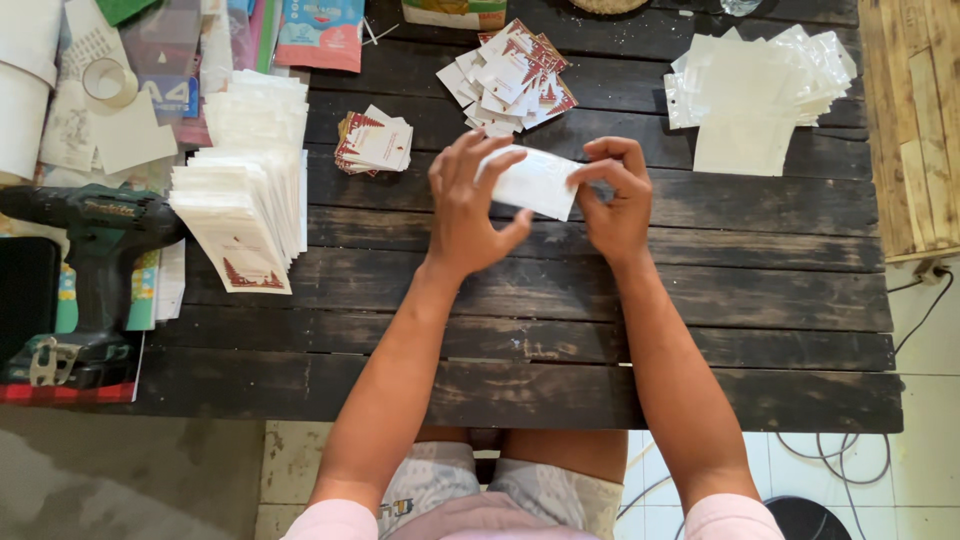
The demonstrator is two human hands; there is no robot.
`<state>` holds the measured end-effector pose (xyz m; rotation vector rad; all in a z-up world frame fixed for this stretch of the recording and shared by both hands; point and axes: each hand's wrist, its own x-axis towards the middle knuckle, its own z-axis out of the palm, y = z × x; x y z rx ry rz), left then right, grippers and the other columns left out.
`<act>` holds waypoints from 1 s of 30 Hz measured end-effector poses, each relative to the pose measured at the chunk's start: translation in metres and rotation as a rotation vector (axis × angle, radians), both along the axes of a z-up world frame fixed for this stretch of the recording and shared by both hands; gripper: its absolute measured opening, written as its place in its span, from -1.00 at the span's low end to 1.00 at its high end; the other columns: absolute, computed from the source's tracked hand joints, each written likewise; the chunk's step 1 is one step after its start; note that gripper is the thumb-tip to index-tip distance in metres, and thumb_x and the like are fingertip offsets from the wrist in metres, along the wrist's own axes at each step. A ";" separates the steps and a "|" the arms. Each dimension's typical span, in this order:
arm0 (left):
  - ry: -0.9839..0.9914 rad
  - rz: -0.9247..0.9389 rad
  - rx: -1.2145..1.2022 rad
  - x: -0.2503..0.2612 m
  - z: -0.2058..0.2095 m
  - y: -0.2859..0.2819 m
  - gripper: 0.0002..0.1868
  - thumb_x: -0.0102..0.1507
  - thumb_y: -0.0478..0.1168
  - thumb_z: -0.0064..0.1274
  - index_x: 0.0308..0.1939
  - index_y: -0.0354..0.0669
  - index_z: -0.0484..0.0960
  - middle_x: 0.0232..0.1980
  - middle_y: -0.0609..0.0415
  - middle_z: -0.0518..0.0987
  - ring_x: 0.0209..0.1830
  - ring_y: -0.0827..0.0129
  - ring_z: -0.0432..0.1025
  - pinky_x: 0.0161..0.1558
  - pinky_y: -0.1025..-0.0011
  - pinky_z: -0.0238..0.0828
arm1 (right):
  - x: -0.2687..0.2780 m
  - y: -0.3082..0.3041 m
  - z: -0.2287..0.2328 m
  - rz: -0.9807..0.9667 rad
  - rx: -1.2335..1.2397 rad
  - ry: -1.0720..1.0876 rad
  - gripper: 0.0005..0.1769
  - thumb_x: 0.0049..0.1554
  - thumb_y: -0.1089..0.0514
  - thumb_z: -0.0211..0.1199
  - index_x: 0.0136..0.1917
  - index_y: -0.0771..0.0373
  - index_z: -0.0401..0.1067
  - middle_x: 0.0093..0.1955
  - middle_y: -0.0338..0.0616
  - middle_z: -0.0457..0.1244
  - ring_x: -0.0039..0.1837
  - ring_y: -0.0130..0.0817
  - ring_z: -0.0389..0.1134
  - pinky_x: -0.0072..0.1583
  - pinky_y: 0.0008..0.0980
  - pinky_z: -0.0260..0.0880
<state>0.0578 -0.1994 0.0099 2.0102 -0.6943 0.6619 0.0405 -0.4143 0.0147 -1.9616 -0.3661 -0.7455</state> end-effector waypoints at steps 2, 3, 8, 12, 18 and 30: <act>0.020 -0.027 0.050 -0.005 0.003 -0.003 -0.20 0.02 -0.02 0.36 0.35 0.12 0.47 0.42 0.13 0.40 0.50 0.06 0.17 0.48 -0.07 -0.17 | 0.000 0.001 -0.003 0.018 0.010 0.006 -0.73 0.05 0.52 0.33 -0.20 0.15 0.59 0.15 -0.03 0.26 0.08 -0.11 0.39 0.16 -0.16 0.43; 0.042 -0.052 0.102 -0.009 0.004 -0.004 -0.11 0.03 0.05 0.37 0.44 0.12 0.41 0.48 0.11 0.38 0.54 0.06 0.15 0.50 -0.13 -0.24 | -0.001 0.002 -0.005 0.040 0.022 0.014 -0.70 0.05 0.54 0.29 -0.23 0.14 0.59 0.16 -0.04 0.26 0.08 -0.12 0.41 0.16 -0.16 0.44; 0.107 -0.132 0.176 -0.011 -0.004 -0.009 0.01 0.02 0.10 0.45 0.51 0.08 0.34 0.40 0.11 0.45 0.49 0.09 0.24 0.47 -0.35 -0.19 | -0.004 0.013 0.002 0.107 0.029 0.042 -0.70 0.05 0.56 0.28 -0.22 0.18 0.59 0.09 0.00 0.29 0.02 -0.08 0.42 0.09 -0.13 0.44; 0.077 -0.077 0.242 -0.005 -0.015 -0.009 -0.01 -0.01 0.16 0.45 0.45 0.04 0.39 0.19 0.11 0.53 0.30 0.20 0.40 0.46 -0.31 -0.06 | -0.003 0.013 0.001 0.138 0.005 0.083 -0.75 0.10 0.52 0.24 -0.08 0.24 0.59 0.06 0.06 0.30 0.04 0.06 0.43 0.05 -0.07 0.43; 0.152 -0.099 0.229 -0.004 -0.015 -0.005 0.01 -0.01 0.32 0.37 0.44 0.12 0.38 0.20 0.13 0.48 0.24 0.18 0.41 0.39 -0.28 0.11 | 0.001 0.010 -0.018 0.186 0.080 0.215 -0.71 0.20 0.46 0.14 0.08 0.25 0.59 -0.09 -0.02 0.37 -0.03 -0.13 0.44 -0.02 -0.20 0.44; 0.209 -0.103 0.141 0.002 -0.028 -0.008 -0.36 0.14 0.21 0.29 0.25 0.19 0.54 0.06 0.26 0.58 0.15 0.30 0.50 0.37 -0.04 0.22 | -0.005 0.015 0.007 0.257 -0.136 0.060 -0.77 0.13 0.39 0.33 0.03 0.20 0.64 0.02 -0.04 0.33 0.06 -0.02 0.35 0.13 -0.12 0.35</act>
